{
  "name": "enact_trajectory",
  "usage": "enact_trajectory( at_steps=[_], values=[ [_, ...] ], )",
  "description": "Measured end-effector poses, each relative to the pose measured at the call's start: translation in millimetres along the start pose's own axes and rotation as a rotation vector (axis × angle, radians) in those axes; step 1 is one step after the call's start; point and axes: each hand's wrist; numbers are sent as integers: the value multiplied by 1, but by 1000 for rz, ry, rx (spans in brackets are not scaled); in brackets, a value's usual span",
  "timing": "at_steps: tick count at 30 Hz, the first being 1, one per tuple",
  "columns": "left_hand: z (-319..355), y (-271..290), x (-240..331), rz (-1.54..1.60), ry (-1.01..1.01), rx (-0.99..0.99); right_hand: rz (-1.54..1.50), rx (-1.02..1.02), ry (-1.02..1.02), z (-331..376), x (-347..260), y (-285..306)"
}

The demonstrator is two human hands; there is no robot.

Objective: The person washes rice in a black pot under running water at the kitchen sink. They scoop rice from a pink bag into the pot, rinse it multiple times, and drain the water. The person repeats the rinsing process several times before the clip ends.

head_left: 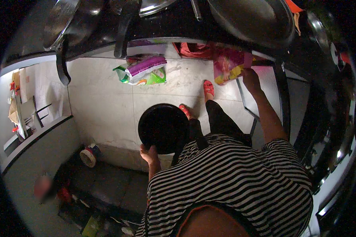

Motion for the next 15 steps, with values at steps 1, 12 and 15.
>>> enact_trajectory(
  at_steps=[1,12,15],
  values=[
    [-3,6,2,73,-18,-29,-13,-32,-41,16,-10,4],
    [-11,36,104,371,-147,-351,-21,-139,8,239,-89,-22],
    [21,26,140,435,-120,-396,-107,-315,-65,275,-89,-20]
  ],
)
Point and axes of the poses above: each hand's wrist, its own z-axis away from the middle knuckle, its own y-axis out of the back of the hand, x = y × z, and after that the axes turned 11 degrees about -z, right-handed
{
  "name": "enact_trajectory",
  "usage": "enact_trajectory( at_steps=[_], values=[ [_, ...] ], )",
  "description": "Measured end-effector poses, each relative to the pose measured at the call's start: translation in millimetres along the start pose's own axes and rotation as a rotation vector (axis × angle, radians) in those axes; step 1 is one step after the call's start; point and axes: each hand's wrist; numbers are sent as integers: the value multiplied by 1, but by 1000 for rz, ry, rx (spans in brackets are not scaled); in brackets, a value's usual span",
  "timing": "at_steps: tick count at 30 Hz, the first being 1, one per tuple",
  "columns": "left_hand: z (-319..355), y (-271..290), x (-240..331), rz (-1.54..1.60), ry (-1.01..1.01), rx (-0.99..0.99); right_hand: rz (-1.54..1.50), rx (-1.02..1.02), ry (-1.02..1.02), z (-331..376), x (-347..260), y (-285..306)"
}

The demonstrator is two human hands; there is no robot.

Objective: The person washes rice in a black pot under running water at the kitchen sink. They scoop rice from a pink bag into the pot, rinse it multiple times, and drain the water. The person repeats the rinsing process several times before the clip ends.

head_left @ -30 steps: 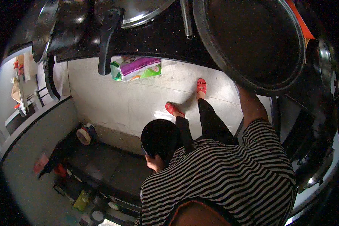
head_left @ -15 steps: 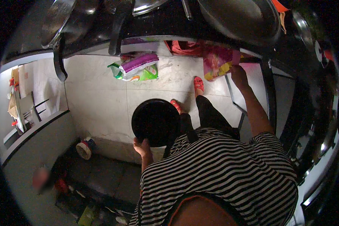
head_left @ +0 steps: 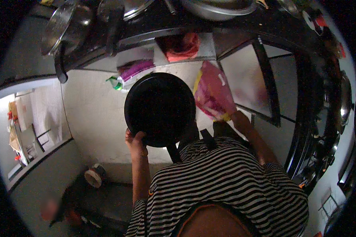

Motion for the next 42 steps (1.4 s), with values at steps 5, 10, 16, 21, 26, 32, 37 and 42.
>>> enact_trajectory(
  at_steps=[5,10,16,21,26,32,37,42],
  values=[
    [27,-95,43,89,-43,-327,-69,-15,130,26,1,-5],
    [69,-226,108,-7,-72,-569,-130,-29,130,37,12,17],
    [80,-390,128,55,-246,-695,-191,-32,176,52,42,33],
    [73,-511,133,52,-280,-568,-239,-31,199,64,70,44],
    [51,-577,125,38,-309,-390,-277,-18,192,79,98,50],
    [38,-599,126,54,-281,-356,-298,-10,179,87,118,61],
    [29,-622,118,52,-212,-270,-301,-3,167,88,121,69],
    [-14,-606,100,-23,-256,-522,-269,-23,175,86,121,79]
  ],
)
Point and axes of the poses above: each hand's wrist, its own z-axis away from the middle knuckle, its own y-axis out of the back of the hand, x = y × z, and after that the axes turned 11 degrees about -z, right-handed
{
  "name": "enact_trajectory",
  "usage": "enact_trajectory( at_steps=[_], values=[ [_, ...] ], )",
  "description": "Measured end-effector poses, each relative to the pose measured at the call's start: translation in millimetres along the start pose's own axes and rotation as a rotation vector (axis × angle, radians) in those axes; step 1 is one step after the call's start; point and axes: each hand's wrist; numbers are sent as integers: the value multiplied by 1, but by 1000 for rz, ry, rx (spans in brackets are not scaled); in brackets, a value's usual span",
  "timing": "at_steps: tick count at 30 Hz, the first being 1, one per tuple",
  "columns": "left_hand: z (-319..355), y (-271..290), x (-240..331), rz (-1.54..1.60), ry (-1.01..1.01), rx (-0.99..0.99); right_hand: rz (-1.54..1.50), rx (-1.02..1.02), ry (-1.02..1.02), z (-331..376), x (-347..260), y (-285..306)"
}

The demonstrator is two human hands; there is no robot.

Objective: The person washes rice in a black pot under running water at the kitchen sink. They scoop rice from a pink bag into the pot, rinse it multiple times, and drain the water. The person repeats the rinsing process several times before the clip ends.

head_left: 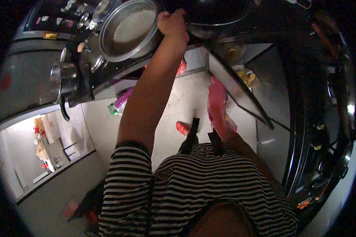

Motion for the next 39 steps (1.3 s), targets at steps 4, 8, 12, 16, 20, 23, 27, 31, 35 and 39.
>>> enact_trajectory(
  at_steps=[4,8,12,16,20,23,27,31,35,39],
  values=[
    [68,-14,56,32,164,-133,8,8,-10,-7,-12,4],
    [102,63,-49,-339,-219,-123,23,-44,15,-22,-26,10],
    [179,127,-159,-656,261,-37,54,-93,30,-43,-50,17],
    [216,194,-228,-970,413,-78,123,-180,124,-70,-78,12],
    [219,235,-217,-498,759,-217,263,-230,362,-92,-98,-9],
    [222,250,-176,-427,769,-166,233,-164,440,-108,-122,-21],
    [225,310,-236,-388,448,-95,203,-305,335,-139,-160,-42],
    [241,363,-241,-105,399,73,260,-396,229,-159,-187,-60],
    [253,398,-192,578,718,232,312,-442,153,-169,-212,-71],
    [285,423,-159,518,762,155,352,-463,74,-180,-230,-66]
  ],
)
Point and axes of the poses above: each hand's wrist, its own z-axis away from the middle knuckle, its own y-axis out of the back of the hand, x = y × z, and after that the axes turned 11 degrees about -z, right-handed
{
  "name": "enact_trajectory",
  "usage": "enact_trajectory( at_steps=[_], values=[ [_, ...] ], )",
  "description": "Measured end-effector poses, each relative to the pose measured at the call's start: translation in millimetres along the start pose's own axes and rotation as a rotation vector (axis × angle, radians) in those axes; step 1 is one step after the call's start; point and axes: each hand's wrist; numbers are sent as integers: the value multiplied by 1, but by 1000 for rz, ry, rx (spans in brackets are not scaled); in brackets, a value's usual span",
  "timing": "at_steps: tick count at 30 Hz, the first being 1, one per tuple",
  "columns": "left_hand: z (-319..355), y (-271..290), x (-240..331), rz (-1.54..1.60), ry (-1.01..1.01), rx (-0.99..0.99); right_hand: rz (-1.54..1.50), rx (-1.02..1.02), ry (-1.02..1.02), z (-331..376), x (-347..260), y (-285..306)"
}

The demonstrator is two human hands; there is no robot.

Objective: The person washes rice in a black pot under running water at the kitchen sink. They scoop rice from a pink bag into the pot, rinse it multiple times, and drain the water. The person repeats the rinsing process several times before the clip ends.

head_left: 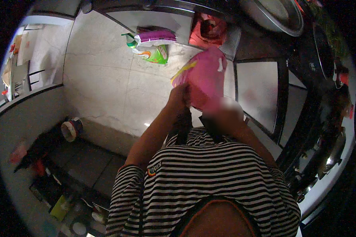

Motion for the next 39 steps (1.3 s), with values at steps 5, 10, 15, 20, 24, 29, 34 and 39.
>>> enact_trajectory(
  at_steps=[5,10,15,20,24,29,34,39],
  values=[
    [14,16,-18,-165,-182,36,-82,65,-65,-29,16,20],
    [22,17,0,-82,-42,237,-1,208,114,-100,57,21],
    [-16,34,-9,-243,-8,407,-111,62,4,-203,28,83],
    [-66,41,-50,-128,-63,449,-57,637,196,-354,205,57],
    [-98,62,-65,-67,-269,457,-129,737,204,-436,292,64],
    [-107,94,-78,-123,-38,324,-150,694,-15,-527,363,56],
    [-108,116,-75,-51,40,176,-194,671,-141,-579,415,33],
    [-117,121,-93,30,1,81,-244,647,-171,-600,444,26]
  ],
)
Point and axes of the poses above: each hand's wrist, its own z-axis away from the middle knuckle, its own y-axis out of the back of the hand, x = y × z, and after that the axes turned 11 degrees about -z, right-handed
